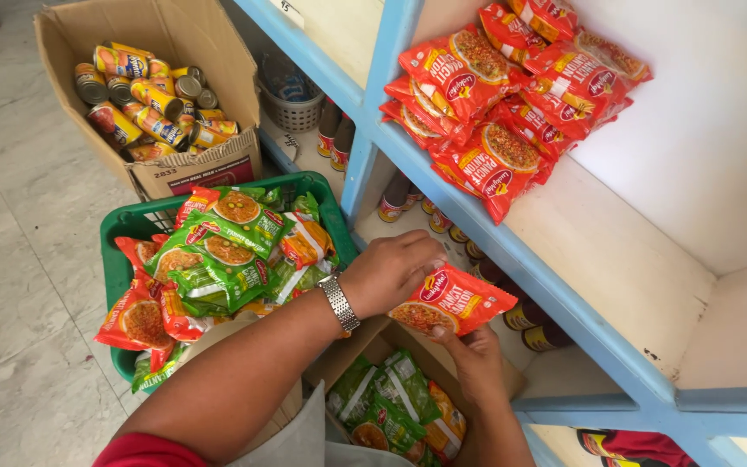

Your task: Stocking shelves with packages of instant noodles in a grocery store.

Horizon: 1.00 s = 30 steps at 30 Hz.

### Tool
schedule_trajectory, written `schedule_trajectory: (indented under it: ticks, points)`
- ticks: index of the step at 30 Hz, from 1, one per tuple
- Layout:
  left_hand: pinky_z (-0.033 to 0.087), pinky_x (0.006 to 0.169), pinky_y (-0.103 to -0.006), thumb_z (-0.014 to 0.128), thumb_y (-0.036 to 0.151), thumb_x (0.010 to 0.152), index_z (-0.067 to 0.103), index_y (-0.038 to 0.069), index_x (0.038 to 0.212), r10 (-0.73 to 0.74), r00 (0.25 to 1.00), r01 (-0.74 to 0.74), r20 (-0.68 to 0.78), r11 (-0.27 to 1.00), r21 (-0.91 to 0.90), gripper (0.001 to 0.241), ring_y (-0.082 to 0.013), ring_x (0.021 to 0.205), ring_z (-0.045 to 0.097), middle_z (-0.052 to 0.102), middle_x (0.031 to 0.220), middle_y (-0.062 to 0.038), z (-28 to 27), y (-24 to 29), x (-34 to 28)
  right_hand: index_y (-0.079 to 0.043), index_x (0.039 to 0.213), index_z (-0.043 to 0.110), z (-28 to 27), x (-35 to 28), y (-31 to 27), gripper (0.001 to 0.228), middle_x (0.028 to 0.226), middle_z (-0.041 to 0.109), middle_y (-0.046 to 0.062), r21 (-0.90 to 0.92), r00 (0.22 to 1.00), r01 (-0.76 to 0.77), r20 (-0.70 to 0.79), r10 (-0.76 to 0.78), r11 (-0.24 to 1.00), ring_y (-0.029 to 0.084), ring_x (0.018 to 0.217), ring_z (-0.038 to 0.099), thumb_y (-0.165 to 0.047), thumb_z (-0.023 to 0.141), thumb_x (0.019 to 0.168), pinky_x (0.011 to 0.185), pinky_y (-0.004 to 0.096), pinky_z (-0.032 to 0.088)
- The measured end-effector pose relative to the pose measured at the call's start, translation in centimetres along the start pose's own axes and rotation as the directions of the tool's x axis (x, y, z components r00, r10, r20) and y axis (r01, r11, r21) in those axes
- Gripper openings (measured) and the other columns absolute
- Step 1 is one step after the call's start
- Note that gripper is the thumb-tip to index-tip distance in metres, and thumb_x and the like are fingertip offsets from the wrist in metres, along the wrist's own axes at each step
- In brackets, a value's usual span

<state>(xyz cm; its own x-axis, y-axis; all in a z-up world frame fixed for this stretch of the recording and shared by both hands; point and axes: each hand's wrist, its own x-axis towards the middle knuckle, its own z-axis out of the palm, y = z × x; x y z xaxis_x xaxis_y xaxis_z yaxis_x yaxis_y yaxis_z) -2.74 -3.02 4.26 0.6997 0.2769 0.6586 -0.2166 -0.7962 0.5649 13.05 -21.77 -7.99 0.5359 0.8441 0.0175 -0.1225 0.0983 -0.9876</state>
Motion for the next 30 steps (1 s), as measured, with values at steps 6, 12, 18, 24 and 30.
schedule_trajectory:
  ticks: [6, 12, 18, 24, 30]
  points:
    - [0.058, 0.082, -0.0442, 0.064, 0.004, 0.094, 0.062, 0.008, 0.111, 0.011, 1.0, -0.012, -0.027, 0.999, -0.037, 0.018, -0.0351, 0.098, 0.07, 0.07, 0.107, -0.012, -0.6, -0.1, 0.3, -0.002, 0.117, 0.067, -2.2, -0.3, -2.4, 0.032, 0.109, 0.076, 0.01, -0.197, 0.997, 0.043, -0.05, -0.054, 0.979, 0.015, 0.095, 0.071, -0.002, 0.076, 0.087, 0.085, 0.033, 0.058]
    - [0.059, 0.082, -0.0414, 0.064, 0.002, 0.094, 0.062, 0.009, 0.115, 0.015, 0.998, -0.019, -0.059, 0.997, -0.076, 0.022, -0.0337, 0.1, 0.072, 0.071, 0.109, -0.011, -0.9, 0.1, 0.4, 0.0, 0.119, 0.07, -2.1, -1.3, -6.6, 0.033, 0.112, 0.076, 0.01, -0.194, 0.997, 0.05, 0.065, -0.038, 0.98, 0.016, 0.102, 0.071, 0.0, 0.074, 0.086, 0.091, 0.035, 0.057]
    - [0.06, 0.08, -0.036, 0.063, 0.013, 0.101, 0.059, 0.012, 0.129, -0.166, 0.985, 0.174, 0.055, 0.956, -0.236, 0.029, -0.0259, 0.09, 0.075, 0.067, 0.119, -0.01, -1.5, 0.3, 0.7, 0.001, 0.125, 0.067, -1.8, -1.6, -8.6, 0.039, 0.116, 0.075, 0.01, -0.099, 0.987, 0.127, -0.087, -0.136, 0.987, 0.018, 0.105, 0.07, -0.001, 0.072, 0.086, 0.094, 0.036, 0.055]
    - [0.057, 0.09, -0.0409, 0.067, 0.02, 0.096, 0.052, 0.015, 0.143, -0.036, 0.984, 0.062, 0.173, 0.987, -0.15, 0.049, -0.0319, 0.109, 0.068, 0.064, 0.126, -0.013, -0.8, 1.4, 0.7, 0.004, 0.125, 0.065, -1.2, 0.0, -9.9, 0.031, 0.12, 0.071, 0.013, -0.007, 0.921, 0.274, -0.285, -0.264, 0.962, 0.019, 0.106, 0.068, -0.001, 0.069, 0.094, 0.097, 0.036, 0.054]
    - [0.056, 0.093, -0.043, 0.067, 0.016, 0.095, 0.051, 0.017, 0.144, -0.056, 0.989, 0.07, 0.137, 0.993, -0.098, 0.051, -0.0346, 0.115, 0.066, 0.062, 0.13, -0.013, -0.7, 1.2, 0.8, 0.005, 0.127, 0.062, 0.8, 0.6, -11.4, 0.034, 0.12, 0.071, 0.014, 0.142, 0.954, 0.21, -0.249, -0.17, 0.967, 0.021, 0.107, 0.069, -0.001, 0.068, 0.094, 0.095, 0.038, 0.056]
